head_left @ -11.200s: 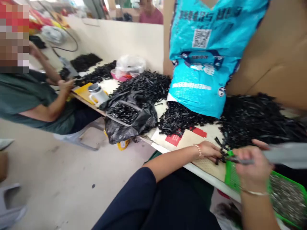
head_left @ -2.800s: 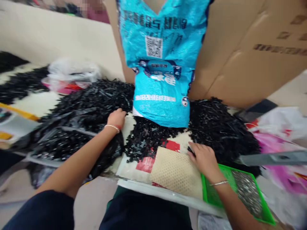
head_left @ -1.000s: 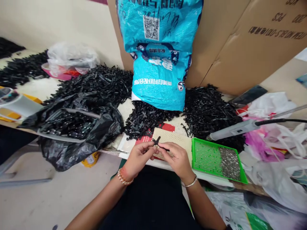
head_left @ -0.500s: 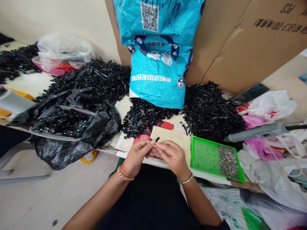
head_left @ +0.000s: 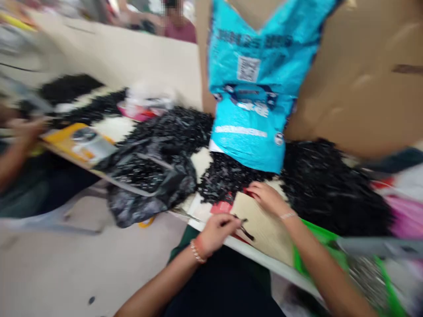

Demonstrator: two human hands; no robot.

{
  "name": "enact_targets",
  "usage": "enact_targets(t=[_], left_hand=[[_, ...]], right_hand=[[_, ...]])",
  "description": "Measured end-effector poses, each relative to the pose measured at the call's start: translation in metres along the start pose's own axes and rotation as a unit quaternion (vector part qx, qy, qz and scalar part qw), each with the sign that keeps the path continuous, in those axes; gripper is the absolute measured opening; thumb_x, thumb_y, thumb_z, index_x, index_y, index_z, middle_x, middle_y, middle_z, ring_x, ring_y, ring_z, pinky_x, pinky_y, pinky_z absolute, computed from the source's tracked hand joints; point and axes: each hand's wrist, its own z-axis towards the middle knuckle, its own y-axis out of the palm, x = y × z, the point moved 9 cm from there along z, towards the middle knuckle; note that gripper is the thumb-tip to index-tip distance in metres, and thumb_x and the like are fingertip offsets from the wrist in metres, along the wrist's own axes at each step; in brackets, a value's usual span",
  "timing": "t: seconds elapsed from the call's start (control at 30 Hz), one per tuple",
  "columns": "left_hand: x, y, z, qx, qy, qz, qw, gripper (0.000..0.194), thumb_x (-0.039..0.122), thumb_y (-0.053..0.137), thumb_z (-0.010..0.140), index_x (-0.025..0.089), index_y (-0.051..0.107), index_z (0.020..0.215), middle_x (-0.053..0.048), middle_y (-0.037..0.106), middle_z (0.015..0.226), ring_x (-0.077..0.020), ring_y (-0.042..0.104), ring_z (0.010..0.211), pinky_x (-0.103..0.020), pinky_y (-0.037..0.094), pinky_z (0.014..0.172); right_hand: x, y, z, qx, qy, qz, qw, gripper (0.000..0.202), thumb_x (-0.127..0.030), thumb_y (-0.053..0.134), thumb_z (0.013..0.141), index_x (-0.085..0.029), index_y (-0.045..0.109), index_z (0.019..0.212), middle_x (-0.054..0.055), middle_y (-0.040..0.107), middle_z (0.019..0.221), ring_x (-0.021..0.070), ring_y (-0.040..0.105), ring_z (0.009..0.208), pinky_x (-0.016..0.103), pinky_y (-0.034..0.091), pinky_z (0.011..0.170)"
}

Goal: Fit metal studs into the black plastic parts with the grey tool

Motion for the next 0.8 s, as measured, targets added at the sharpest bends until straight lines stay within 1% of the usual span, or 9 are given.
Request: enact_targets(t=[0.1, 0.17, 0.23, 0.3, 0.37, 0.47, 0.57, 0.7, 0.8], left_hand=[[-0.004, 0.013, 0.005, -0.031, 0.052, 0.020, 0.998, 0.048, 0.062, 0.069, 0.080, 0.018, 0.073, 0.065, -0.002, 0.058, 0.059, -0.0138, 0.050, 0.058, -0.028, 0.038, 0.058], [-0.008, 0.008, 0.013, -0.012, 0.099, 0.020, 0.995, 0.046, 0.062, 0.074, 0.076, 0.017, 0.073, 0.064, -0.005, 0.065, 0.068, -0.0164, 0.058, 0.066, -0.029, 0.043, 0.063], [-0.014, 0.004, 0.019, -0.010, 0.120, 0.034, 0.992, 0.043, 0.060, 0.079, 0.073, 0.018, 0.074, 0.064, -0.009, 0.070, 0.076, -0.0196, 0.064, 0.074, -0.029, 0.048, 0.068], [-0.015, -0.001, 0.021, -0.008, 0.128, 0.054, 0.990, 0.040, 0.057, 0.080, 0.073, 0.018, 0.075, 0.066, -0.012, 0.074, 0.085, -0.0221, 0.068, 0.082, -0.031, 0.051, 0.075], [-0.007, -0.007, 0.016, 0.002, 0.132, 0.074, 0.988, 0.035, 0.053, 0.079, 0.076, 0.019, 0.076, 0.068, -0.014, 0.076, 0.094, -0.0241, 0.070, 0.089, -0.033, 0.053, 0.083], [0.016, -0.020, 0.005, 0.029, 0.139, 0.092, 0.986, 0.032, 0.049, 0.074, 0.083, 0.020, 0.077, 0.070, -0.016, 0.076, 0.105, -0.0261, 0.069, 0.100, -0.036, 0.052, 0.091], [0.035, -0.030, 0.004, 0.036, 0.129, 0.106, 0.985, 0.029, 0.044, 0.069, 0.088, 0.020, 0.077, 0.074, -0.016, 0.072, 0.117, -0.0272, 0.066, 0.112, -0.037, 0.048, 0.099], [0.047, -0.026, 0.008, 0.034, 0.114, 0.093, 0.989, 0.027, 0.043, 0.067, 0.089, 0.021, 0.078, 0.077, -0.014, 0.068, 0.131, -0.0286, 0.061, 0.123, -0.039, 0.043, 0.106], [0.046, -0.011, 0.002, 0.014, 0.103, 0.079, 0.991, 0.028, 0.045, 0.068, 0.089, 0.020, 0.078, 0.081, -0.010, 0.078, 0.104, -0.0251, 0.069, 0.099, -0.035, 0.050, 0.093]], right_hand=[[0.028, 0.016, 0.005, 0.028, -0.005, -0.023, 0.999, 0.033, -0.023, 0.047, 0.093, -0.021, 0.076, 0.109, 0.012, 0.070, 0.121, 0.0249, 0.068, 0.106, 0.041, 0.054, 0.094], [0.051, 0.033, 0.014, 0.034, -0.021, -0.026, 0.999, 0.028, -0.031, 0.051, 0.090, -0.022, 0.077, 0.099, 0.012, 0.072, 0.114, 0.0278, 0.070, 0.101, 0.044, 0.055, 0.092], [0.066, 0.047, 0.023, 0.031, -0.041, -0.020, 0.998, 0.028, -0.037, 0.053, 0.089, -0.023, 0.075, 0.099, 0.010, 0.073, 0.108, 0.0278, 0.071, 0.096, 0.044, 0.056, 0.089], [0.069, 0.047, 0.029, 0.029, -0.045, -0.023, 0.998, 0.028, -0.038, 0.052, 0.089, -0.023, 0.073, 0.100, 0.009, 0.074, 0.103, 0.0275, 0.071, 0.093, 0.044, 0.056, 0.087], [0.061, 0.031, 0.026, 0.031, -0.029, -0.028, 0.999, 0.027, -0.035, 0.049, 0.090, -0.023, 0.072, 0.099, 0.009, 0.074, 0.100, 0.0273, 0.071, 0.092, 0.044, 0.055, 0.086], [0.034, -0.011, 0.010, 0.059, 0.033, -0.008, 0.998, 0.025, -0.031, 0.047, 0.091, -0.020, 0.069, 0.094, 0.010, 0.074, 0.098, 0.0256, 0.069, 0.089, 0.040, 0.053, 0.085], [0.001, -0.048, -0.012, 0.127, 0.089, 0.136, 0.978, 0.025, -0.032, 0.044, 0.095, -0.020, 0.065, 0.101, 0.010, 0.071, 0.102, 0.0206, 0.067, 0.092, 0.033, 0.053, 0.082], [-0.046, -0.048, -0.030, 0.087, 0.067, 0.358, 0.927, 0.026, -0.039, 0.048, 0.098, -0.020, 0.066, 0.097, 0.004, 0.069, 0.091, 0.0151, 0.064, 0.081, 0.027, 0.052, 0.071], [-0.066, -0.046, -0.041, 0.063, 0.040, 0.434, 0.898, 0.025, -0.040, 0.055, 0.097, -0.019, 0.069, 0.098, 0.005, 0.070, 0.093, 0.0143, 0.064, 0.083, 0.028, 0.052, 0.076]])
